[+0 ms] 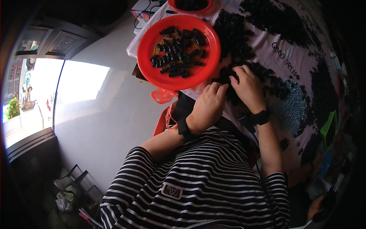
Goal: Assembling small black plastic components for shoe manufacturing by hand.
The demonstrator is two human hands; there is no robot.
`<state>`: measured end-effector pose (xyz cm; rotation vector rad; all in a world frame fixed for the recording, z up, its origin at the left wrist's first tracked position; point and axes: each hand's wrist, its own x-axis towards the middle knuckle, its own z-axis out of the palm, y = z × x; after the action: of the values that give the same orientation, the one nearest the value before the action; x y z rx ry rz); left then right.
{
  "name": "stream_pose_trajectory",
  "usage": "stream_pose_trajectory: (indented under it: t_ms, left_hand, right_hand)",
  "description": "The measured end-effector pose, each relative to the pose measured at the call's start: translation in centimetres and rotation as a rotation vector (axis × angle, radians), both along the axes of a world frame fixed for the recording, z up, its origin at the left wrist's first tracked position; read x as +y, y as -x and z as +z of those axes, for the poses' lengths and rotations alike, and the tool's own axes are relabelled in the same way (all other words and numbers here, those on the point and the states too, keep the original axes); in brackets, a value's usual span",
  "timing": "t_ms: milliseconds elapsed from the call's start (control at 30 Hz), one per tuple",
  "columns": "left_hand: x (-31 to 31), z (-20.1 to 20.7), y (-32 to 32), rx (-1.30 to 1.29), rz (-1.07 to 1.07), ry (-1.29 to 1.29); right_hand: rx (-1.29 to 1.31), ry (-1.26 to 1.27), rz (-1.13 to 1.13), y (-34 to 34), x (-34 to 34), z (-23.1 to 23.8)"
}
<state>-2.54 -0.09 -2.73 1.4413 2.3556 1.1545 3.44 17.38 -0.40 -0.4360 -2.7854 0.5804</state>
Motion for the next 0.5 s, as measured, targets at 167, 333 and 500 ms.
stream_pose_trajectory:
  t_ms: [167, 333, 500]
  left_hand:
    - [-0.4, -0.06, -0.39, 0.014, -0.023, -0.018]
    - [-0.66, 0.12, -0.43, -0.013, -0.043, -0.009]
    - [-0.3, 0.32, -0.19, -0.008, -0.036, -0.016]
  right_hand:
    - [-0.049, -0.066, -0.007, 0.39, 0.14, -0.18]
    - [-0.056, -0.179, 0.017, 0.65, 0.03, -0.31]
    - [-0.036, -0.217, 0.057, 0.49, 0.31, -0.49]
